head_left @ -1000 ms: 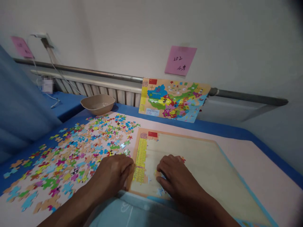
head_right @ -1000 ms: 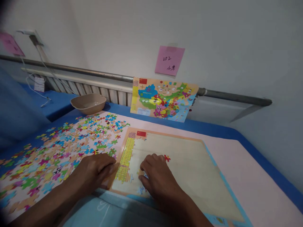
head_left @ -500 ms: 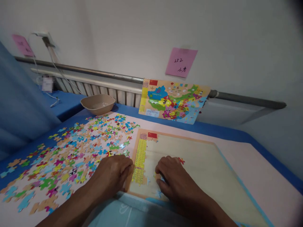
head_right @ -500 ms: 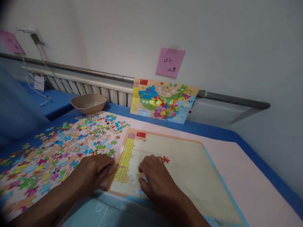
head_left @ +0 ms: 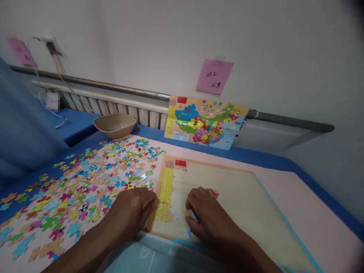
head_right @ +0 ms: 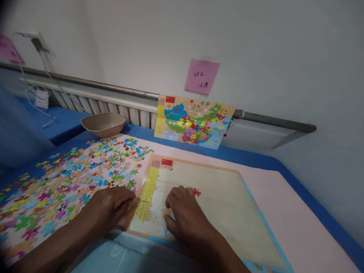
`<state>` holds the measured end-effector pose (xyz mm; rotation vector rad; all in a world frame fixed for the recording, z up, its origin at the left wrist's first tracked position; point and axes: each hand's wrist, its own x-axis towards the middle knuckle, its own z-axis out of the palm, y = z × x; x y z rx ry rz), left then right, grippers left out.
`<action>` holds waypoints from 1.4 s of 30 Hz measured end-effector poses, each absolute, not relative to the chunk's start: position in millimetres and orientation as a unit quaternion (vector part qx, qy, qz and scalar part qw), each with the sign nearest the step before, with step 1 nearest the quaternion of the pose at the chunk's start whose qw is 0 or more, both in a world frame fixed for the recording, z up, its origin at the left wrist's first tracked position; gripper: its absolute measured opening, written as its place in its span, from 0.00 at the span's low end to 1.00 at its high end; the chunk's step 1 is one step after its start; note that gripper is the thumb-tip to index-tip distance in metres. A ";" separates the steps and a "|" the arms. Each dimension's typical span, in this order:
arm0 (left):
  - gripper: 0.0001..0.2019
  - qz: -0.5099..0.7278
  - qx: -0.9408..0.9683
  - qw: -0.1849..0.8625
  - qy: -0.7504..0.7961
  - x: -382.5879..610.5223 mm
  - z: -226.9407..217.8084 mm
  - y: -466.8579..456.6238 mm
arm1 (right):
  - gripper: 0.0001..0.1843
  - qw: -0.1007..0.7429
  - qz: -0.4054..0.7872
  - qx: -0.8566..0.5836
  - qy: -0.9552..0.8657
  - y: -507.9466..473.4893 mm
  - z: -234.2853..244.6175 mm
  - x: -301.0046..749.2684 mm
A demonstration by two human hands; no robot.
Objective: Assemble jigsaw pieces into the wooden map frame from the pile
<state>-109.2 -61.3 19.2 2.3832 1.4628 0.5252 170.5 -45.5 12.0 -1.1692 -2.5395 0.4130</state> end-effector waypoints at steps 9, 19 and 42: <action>0.14 0.184 0.822 0.118 0.526 -117.3 22.5 -57.8 | 0.11 0.163 0.142 -0.393 -0.894 -47.0 14.1 167.7; 0.10 0.436 0.656 -0.035 0.616 -188.1 77.6 -78.8 | 0.04 0.162 0.116 -0.363 -0.910 -38.2 5.6 169.1; 0.11 0.347 0.617 0.020 0.706 -220.3 -6.1 -156.5 | 0.07 0.258 0.062 -0.305 -0.914 -19.8 -14.8 178.0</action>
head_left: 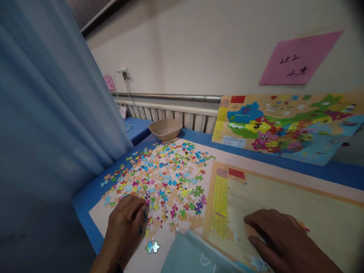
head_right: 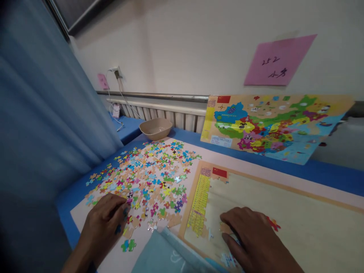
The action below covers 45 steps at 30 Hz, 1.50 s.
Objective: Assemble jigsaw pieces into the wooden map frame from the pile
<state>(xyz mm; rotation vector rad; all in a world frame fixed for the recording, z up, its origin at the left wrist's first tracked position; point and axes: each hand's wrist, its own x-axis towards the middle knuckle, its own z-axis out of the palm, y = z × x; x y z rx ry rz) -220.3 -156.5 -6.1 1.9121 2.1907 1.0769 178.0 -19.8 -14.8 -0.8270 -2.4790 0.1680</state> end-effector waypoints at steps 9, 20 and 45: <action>0.11 0.276 0.676 0.017 0.683 -225.9 -4.4 -144.7 | 0.08 0.307 -0.001 -0.291 -0.906 -14.6 -17.6 181.1; 0.09 0.232 0.692 0.015 0.683 -232.1 -7.1 -142.8 | 0.09 0.266 0.057 -0.354 -0.895 -23.6 -15.2 180.6; 0.06 0.276 0.647 0.071 0.707 -229.5 -9.7 -144.1 | 0.05 0.314 0.059 -0.285 -0.904 -25.1 -9.5 171.7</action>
